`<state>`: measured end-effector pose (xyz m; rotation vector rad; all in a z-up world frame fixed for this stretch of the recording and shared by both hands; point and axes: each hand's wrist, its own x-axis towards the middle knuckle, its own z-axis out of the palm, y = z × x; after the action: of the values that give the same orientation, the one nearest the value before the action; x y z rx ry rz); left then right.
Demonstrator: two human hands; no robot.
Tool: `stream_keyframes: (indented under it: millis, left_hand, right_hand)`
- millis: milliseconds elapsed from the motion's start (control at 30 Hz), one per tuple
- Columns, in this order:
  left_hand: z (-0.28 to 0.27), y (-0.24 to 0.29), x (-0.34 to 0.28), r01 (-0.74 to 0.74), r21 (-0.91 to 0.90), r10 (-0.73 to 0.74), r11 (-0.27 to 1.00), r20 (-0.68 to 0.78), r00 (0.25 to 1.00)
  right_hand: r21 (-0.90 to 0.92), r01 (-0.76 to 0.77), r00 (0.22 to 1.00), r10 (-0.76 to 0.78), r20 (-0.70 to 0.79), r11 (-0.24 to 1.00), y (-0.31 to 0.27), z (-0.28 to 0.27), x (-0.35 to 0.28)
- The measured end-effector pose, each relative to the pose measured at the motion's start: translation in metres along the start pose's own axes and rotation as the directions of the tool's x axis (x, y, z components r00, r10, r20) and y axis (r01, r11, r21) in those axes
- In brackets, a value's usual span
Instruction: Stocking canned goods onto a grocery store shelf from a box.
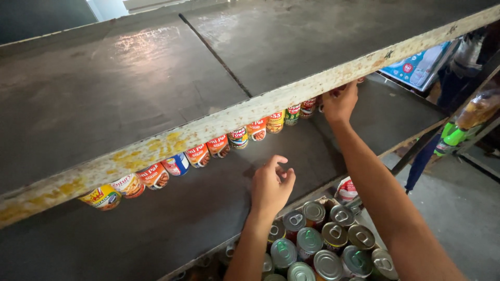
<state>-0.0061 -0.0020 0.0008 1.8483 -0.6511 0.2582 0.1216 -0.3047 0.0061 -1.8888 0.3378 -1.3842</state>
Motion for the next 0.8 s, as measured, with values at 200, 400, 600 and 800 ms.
stream_keyframes:
  millis: [200, 400, 600, 800]
  left_hand:
    - [-0.001, 0.001, 0.000, 0.018, -0.020, -0.018, 1.000, -0.002, 1.000]
    - [-0.003, 0.003, 0.000, -0.002, -0.002, 0.002, 1.000, 0.004, 1.000]
    - [-0.001, 0.002, -0.001, -0.040, 0.004, 0.040, 0.999, -0.017, 0.999]
    - [-0.002, 0.004, 0.001, -0.012, -0.016, 0.013, 1.000, 0.008, 1.000]
  right_hand:
    - [-0.089, 0.199, 0.977, -0.204, -0.059, 0.976, 0.021, 0.005, -0.002]
    - [-0.187, 0.275, 0.960, -0.282, -0.010, 0.943, 0.029, 0.004, -0.005]
    - [-0.051, 0.142, 0.990, -0.143, -0.018, 0.989, -0.014, -0.002, 0.000]
    - [-0.073, 0.052, 0.998, -0.054, -0.019, 0.996, 0.025, 0.004, 0.002]
